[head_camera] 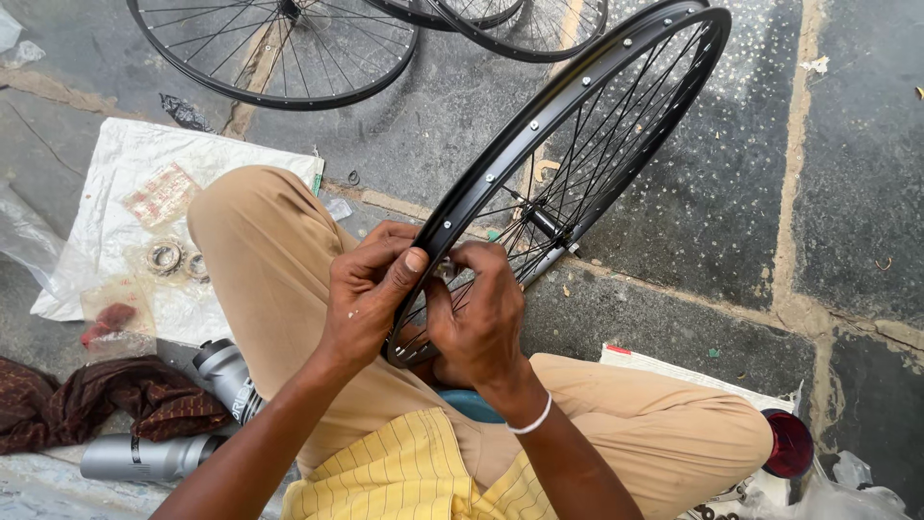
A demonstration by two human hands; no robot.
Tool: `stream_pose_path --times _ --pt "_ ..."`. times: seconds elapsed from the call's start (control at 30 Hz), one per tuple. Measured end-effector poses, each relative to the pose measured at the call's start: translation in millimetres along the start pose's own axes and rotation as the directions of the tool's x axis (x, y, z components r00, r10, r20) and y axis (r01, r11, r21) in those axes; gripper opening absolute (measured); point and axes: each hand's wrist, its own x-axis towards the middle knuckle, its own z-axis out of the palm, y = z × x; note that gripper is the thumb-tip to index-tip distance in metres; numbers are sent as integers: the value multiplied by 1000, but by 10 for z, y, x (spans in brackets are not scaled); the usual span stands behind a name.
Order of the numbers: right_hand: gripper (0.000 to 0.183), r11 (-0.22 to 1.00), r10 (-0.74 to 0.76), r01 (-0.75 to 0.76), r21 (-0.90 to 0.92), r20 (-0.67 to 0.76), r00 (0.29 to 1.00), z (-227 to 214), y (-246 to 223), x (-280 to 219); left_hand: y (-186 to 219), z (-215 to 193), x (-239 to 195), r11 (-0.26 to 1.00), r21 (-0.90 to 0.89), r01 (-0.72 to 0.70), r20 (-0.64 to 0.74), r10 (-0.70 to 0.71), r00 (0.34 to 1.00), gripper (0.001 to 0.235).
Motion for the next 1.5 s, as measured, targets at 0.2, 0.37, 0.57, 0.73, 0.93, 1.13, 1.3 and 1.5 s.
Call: stream_pose_path --times 0.2,0.37,0.57,0.73,0.93,1.13,1.3,1.5 --pt "16 997 55 -36 -73 281 958 -188 49 139 230 115 207 948 294 -119 -61 143 988 27" --pt "19 874 367 -418 247 227 902 -294 79 171 233 142 329 888 428 -166 -52 208 977 33" --pt "26 885 290 -269 379 2 957 -50 88 6 77 54 94 944 318 -91 -154 146 977 36" --pt "39 900 132 -170 400 119 984 9 312 175 -12 16 81 978 201 -62 -212 105 971 28" --pt "52 700 -3 -335 630 471 882 -29 488 297 -37 -45 90 987 154 -54 -184 82 979 29" --pt "25 994 -112 111 13 76 991 157 340 176 -37 -46 58 986 163 -33 -201 66 977 26" --pt "29 964 -265 261 -47 -175 948 275 223 103 67 -110 192 998 46 -46 -36 48 998 26" --pt "27 999 -43 43 -9 -35 998 254 215 64 65 -19 192 989 142 30 -95 -16 995 25"
